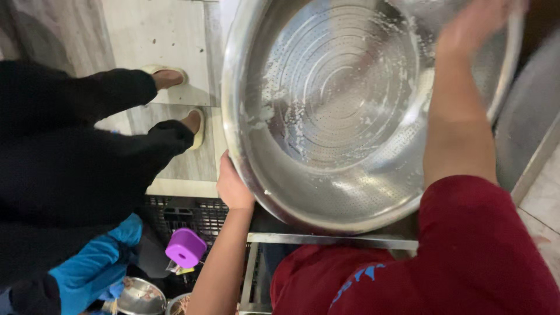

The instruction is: The person scrubs a stainless steel sink basin with a green sponge, then places a large perforated metal bowl in the sink, applies dish soap, scrubs the bowl inside and out with the sponge, and rinses it with a spray hose.

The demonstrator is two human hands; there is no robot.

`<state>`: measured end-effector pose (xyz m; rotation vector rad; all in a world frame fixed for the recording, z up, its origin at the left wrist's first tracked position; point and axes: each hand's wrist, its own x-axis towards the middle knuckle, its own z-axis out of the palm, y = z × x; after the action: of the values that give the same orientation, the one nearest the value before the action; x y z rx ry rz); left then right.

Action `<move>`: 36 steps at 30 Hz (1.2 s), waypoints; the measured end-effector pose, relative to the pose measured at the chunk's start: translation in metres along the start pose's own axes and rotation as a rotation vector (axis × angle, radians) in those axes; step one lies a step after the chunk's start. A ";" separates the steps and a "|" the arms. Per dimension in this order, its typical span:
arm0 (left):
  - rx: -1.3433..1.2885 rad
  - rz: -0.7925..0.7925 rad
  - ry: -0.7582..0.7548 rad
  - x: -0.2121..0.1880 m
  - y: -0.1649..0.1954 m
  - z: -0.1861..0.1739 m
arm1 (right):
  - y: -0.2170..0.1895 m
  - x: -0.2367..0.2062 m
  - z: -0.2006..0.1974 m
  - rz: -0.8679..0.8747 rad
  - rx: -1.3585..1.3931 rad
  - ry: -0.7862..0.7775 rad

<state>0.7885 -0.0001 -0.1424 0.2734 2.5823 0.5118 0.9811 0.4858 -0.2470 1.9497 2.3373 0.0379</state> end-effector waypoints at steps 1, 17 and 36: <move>0.002 0.000 0.009 -0.001 0.000 0.001 | 0.029 -0.013 0.006 -0.018 -0.080 -0.023; 0.178 0.099 0.020 -0.002 -0.038 0.019 | -0.044 -0.131 0.005 0.154 0.254 -0.104; -0.112 0.090 -0.041 -0.026 0.002 0.003 | 0.249 -0.422 -0.131 0.673 2.335 0.204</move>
<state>0.8125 -0.0049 -0.1332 0.3591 2.4998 0.6745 1.2877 0.1222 -0.0718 2.6440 0.6493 -3.5628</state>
